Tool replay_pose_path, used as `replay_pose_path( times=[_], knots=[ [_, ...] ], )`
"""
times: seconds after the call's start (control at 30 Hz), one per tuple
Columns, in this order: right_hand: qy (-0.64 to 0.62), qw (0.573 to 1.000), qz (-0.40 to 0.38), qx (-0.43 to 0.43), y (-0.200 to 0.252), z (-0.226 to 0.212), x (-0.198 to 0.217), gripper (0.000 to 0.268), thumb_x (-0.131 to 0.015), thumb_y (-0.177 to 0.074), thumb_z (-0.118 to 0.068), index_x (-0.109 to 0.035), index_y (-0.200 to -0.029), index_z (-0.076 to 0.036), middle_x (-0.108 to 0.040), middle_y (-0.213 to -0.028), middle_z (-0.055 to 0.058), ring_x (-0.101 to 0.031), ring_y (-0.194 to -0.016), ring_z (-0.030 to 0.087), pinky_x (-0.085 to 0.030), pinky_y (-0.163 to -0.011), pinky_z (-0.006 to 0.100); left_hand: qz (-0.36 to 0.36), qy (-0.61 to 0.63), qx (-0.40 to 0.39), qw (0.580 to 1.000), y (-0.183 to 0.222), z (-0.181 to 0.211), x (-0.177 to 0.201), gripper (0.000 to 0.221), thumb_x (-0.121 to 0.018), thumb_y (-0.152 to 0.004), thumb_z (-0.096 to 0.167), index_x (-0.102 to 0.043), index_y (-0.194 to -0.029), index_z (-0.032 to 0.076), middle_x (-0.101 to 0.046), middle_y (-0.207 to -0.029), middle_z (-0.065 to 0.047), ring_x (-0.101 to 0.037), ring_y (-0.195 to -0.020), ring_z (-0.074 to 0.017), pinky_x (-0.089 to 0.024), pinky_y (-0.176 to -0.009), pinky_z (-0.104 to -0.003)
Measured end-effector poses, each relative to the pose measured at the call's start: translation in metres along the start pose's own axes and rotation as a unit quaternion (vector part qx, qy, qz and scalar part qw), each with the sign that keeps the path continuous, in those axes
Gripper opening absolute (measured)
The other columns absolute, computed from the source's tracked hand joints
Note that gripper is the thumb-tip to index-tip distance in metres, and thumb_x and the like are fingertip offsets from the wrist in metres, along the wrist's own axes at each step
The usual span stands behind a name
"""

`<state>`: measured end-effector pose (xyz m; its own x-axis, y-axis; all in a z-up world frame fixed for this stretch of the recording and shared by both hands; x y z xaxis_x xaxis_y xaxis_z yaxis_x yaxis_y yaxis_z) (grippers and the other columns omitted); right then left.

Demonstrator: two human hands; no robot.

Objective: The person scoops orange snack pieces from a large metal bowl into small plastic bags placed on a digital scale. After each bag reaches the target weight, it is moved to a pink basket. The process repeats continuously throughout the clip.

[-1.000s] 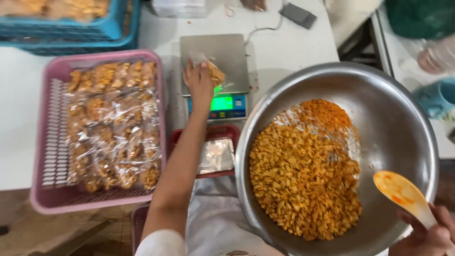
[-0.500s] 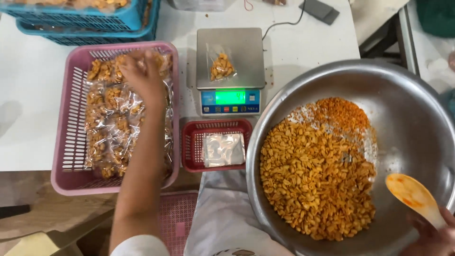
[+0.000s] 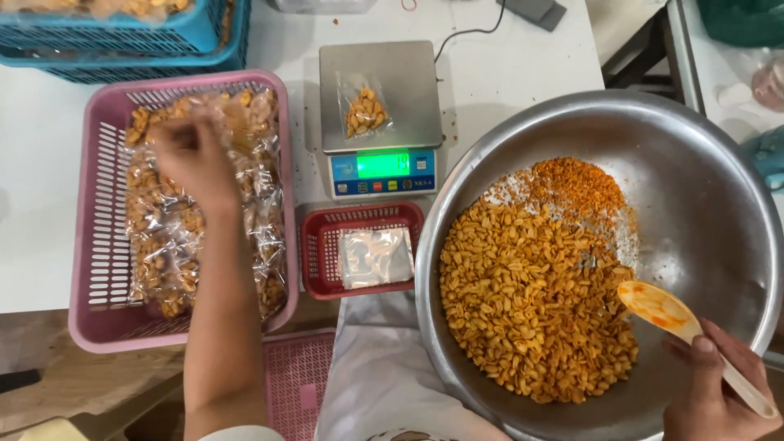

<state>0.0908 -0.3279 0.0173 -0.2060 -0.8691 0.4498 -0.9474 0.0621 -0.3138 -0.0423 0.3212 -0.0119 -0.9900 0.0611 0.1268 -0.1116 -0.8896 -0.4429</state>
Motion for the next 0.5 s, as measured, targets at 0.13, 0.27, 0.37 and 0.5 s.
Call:
replay_pose_path(
  times=[0.13, 0.27, 0.37, 0.5],
  knots=[
    [-0.053, 0.998, 0.014, 0.035, 0.0, 0.015, -0.001, 0.021, -0.061, -0.126, 0.002, -0.065, -0.141, 0.015, -0.066, -0.126, 0.028, -0.069, -0.1, 0.035, -0.066, -0.091, 0.037, 0.003, 0.014, -0.155, 0.988, 0.011, 0.02, -0.009, 0.02, -0.057, -0.101, -0.015, -0.05, -0.098, 0.003, -0.064, -0.103, -0.018, -0.059, -0.129, -0.0388, -0.067, -0.077, -0.023],
    [-0.063, 0.996, 0.049, 0.034, -0.001, 0.012, -0.008, 0.019, -0.063, -0.12, 0.002, -0.068, -0.136, 0.012, -0.065, -0.124, 0.024, -0.067, -0.097, 0.029, -0.068, -0.084, 0.035, -0.319, -0.196, 0.171, 0.911, 0.046, -0.023, -0.054, 0.039, -0.051, -0.104, 0.037, -0.042, -0.126, 0.006, -0.064, -0.126, -0.023, -0.064, -0.111, -0.0421, -0.049, -0.089, -0.058],
    [-0.014, 0.998, 0.044, -0.052, -0.007, 0.01, -0.005, 0.026, -0.067, -0.109, 0.0, -0.068, -0.134, 0.004, -0.067, -0.132, 0.019, -0.067, -0.112, 0.022, -0.065, -0.092, 0.03, -0.32, -0.083, -0.038, 0.943, 0.053, -0.008, -0.065, 0.049, -0.067, -0.101, 0.023, -0.035, -0.131, 0.002, -0.054, -0.129, -0.022, -0.057, -0.118, -0.0378, -0.044, -0.097, -0.05],
    [0.204, 0.975, -0.033, 0.082, -0.025, 0.082, 0.02, 0.031, -0.067, -0.102, 0.0, -0.071, -0.133, 0.002, -0.069, -0.134, 0.021, -0.065, -0.126, 0.032, -0.049, -0.111, 0.041, -0.467, -0.159, -0.14, 0.859, 0.129, 0.034, -0.062, 0.034, -0.064, -0.096, 0.005, -0.055, -0.128, -0.002, -0.049, -0.137, -0.025, -0.047, -0.127, -0.0445, -0.036, -0.106, -0.052]
  ],
)
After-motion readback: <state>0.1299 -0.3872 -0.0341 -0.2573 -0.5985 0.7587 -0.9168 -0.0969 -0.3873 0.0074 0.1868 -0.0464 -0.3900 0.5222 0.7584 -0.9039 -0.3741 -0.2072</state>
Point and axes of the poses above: each hand's wrist, its own y-axis away from the middle knuckle, its own x-axis out of the back of the hand, z = x × y, the point moved 5 cm from there along -y, towards the middle knuckle
